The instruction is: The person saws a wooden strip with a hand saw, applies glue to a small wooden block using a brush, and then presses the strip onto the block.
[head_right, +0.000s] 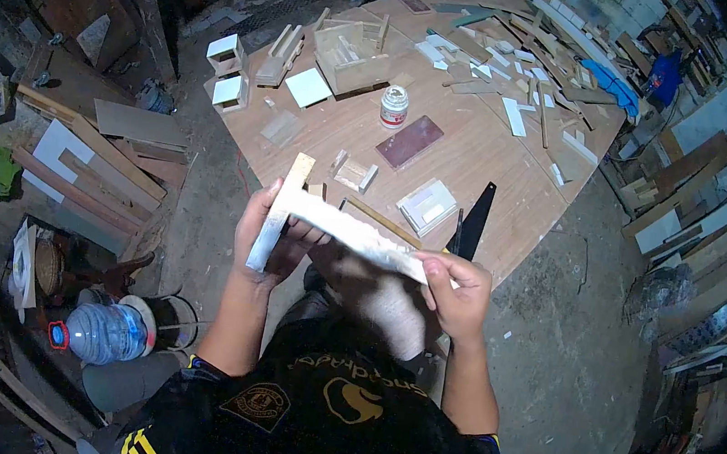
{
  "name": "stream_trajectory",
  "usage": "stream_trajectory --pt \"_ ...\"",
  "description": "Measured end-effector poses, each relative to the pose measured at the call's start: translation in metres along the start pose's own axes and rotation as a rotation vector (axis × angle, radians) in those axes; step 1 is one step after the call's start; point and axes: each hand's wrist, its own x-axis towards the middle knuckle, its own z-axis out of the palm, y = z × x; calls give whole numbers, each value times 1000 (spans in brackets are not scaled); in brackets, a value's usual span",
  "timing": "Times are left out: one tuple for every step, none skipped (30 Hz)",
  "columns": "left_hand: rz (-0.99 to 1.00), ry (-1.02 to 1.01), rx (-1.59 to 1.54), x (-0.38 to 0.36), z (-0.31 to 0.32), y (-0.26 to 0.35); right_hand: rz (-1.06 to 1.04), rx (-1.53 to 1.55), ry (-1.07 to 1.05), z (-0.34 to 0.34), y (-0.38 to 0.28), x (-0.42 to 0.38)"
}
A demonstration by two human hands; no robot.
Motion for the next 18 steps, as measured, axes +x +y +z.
stream_trajectory --pt "8 -57 35 1 -2 1 -35 39 -93 -3 -3 -1" --pt "16 -113 70 2 -3 2 -36 39 -95 -2 -4 -1" --pt "49 -173 24 3 0 1 -87 -54 -173 1 -4 0" --pt "46 -172 24 2 1 1 -138 -149 -249 2 -4 -1" --pt "40 -170 27 1 3 1 -87 -90 -225 2 0 0" --pt "36 -168 31 1 4 1 -86 -91 -223 0 -1 1" --pt "32 -84 61 1 6 1 -50 -82 -173 0 -6 3" --pt "34 -83 61 -1 6 0 -13 -71 -124 2 -8 4" --pt "39 58 124 -3 6 -2 5 -37 -44 4 -6 3" --pt "44 196 186 -2 7 -4 5 -36 -41 2 -4 3" --pt "-6 405 134 -5 35 2 -1 -8 -86 -3 -3 2" --pt "-7 404 134 -2 23 1 -7 20 -133 -6 -2 2" --pt "7 76 72 3 -1 0 -44 -21 -218 -7 -1 0" --pt "21 -252 9 7 -12 1 -43 -20 -218 -6 -1 0" --pt "28 -310 -14 10 -18 -2 -43 -66 -205 -4 -1 0" --pt "25 -313 -15 8 -22 -5 -44 -113 -191 -2 -3 1" --pt "23 -124 86 4 -18 -6 5 -74 -145 -1 -6 4" --pt "22 68 186 0 -5 -1 4 -77 -143 -1 -6 5"
